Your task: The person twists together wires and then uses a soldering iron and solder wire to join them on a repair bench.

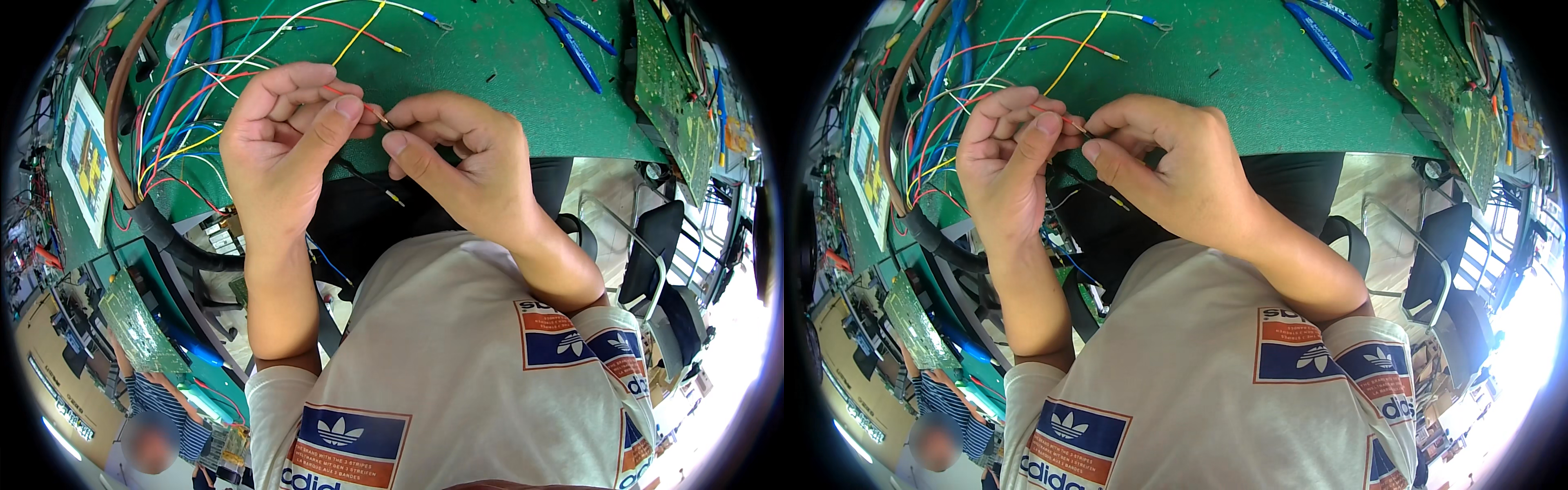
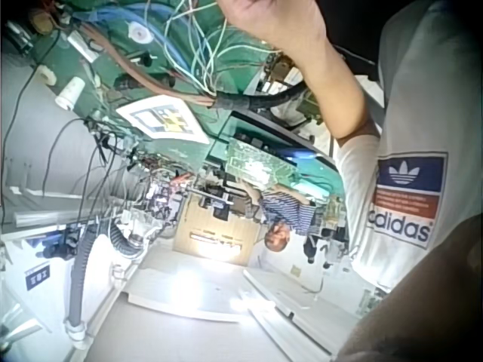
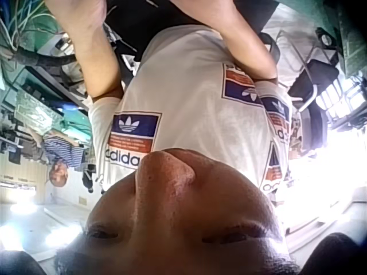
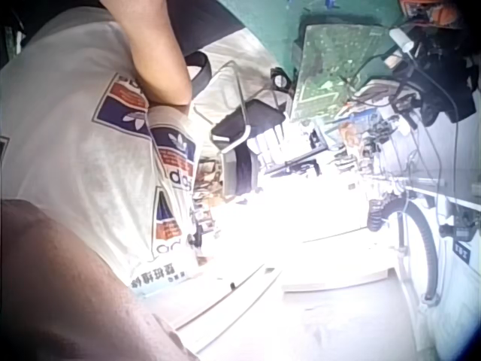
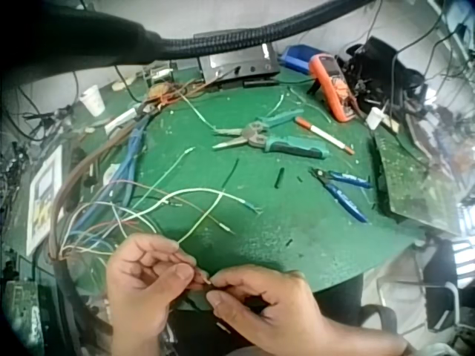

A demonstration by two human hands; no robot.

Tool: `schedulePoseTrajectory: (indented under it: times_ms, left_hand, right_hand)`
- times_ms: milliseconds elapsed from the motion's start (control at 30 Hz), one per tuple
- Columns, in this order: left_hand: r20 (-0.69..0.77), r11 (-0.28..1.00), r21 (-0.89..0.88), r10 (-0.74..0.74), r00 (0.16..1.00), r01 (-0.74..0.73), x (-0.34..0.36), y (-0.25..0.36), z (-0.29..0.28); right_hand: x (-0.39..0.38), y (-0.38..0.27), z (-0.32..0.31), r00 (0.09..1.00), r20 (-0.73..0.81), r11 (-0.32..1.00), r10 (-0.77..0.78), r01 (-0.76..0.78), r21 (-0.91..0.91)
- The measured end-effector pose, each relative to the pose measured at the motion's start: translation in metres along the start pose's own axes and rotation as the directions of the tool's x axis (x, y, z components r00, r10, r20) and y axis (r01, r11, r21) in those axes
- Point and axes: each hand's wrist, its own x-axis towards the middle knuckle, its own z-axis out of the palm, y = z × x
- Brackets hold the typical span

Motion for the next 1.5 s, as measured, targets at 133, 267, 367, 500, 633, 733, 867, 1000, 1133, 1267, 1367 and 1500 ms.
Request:
schedulePoseTrajectory:
  times_ms: [133,267,367,500,633,733,867,1000,1133,1267,1367,1500]
  left_hand:
    - [-0.004,1.0,0.001,-0.006,1.0,0.006,0.0,0.0,0.001]
    - [-0.01,1.0,-0.009,-0.012,1.0,0.012,0.0,0.002,0.002]
    - [-0.028,0.999,0.028,-0.014,1.0,0.015,-0.002,0.002,0.002]
    - [-0.108,0.976,0.214,-0.023,0.994,0.046,-0.003,0.008,0.006]
    - [-0.104,0.875,0.472,-0.061,0.993,0.103,-0.01,0.027,0.008]
    - [-0.055,0.845,0.529,-0.055,0.997,0.076,-0.021,0.04,0.015]
    - [0.1,0.861,0.508,-0.084,0.991,0.021,-0.032,0.046,0.029]
    - [0.129,0.918,0.398,-0.067,0.989,0.011,-0.037,0.039,0.03]
    - [0.184,0.916,0.393,-0.168,0.968,0.085,-0.047,0.039,0.042]
    - [0.187,0.9,0.431,-0.154,0.97,0.059,-0.053,0.031,0.043]
    - [0.102,0.917,0.389,-0.144,0.984,0.094,-0.059,0.029,0.045]
    - [0.098,0.952,0.295,-0.11,0.989,0.077,-0.067,0.023,0.045]
  right_hand:
    - [0.0,0.001,0.0,1.0,-0.006,1.0,-0.012,0.012,0.003]
    - [0.0,0.0,-0.001,1.0,0.001,1.0,-0.021,0.022,-0.013]
    - [-0.001,-0.001,-0.001,1.0,0.0,0.999,-0.015,0.015,0.034]
    - [-0.005,-0.003,-0.01,0.998,0.05,0.995,0.034,-0.039,0.092]
    - [-0.016,0.0,-0.023,0.997,0.003,0.997,-0.071,0.071,-0.03]
    - [-0.023,-0.004,-0.027,0.982,-0.024,0.968,-0.188,0.182,-0.171]
    - [-0.029,-0.009,-0.032,0.956,0.049,0.914,-0.289,0.291,-0.282]
    - [-0.032,-0.005,-0.035,0.908,0.091,0.849,-0.41,0.416,-0.327]
    - [-0.04,-0.004,-0.041,0.9,0.162,0.792,-0.405,0.433,-0.43]
    - [-0.045,-0.006,-0.043,0.905,0.151,0.816,-0.399,0.425,-0.391]
    - [-0.044,-0.01,-0.046,0.904,0.092,0.849,-0.417,0.424,-0.314]
    - [-0.048,-0.005,-0.06,0.884,0.134,0.814,-0.447,0.464,-0.35]
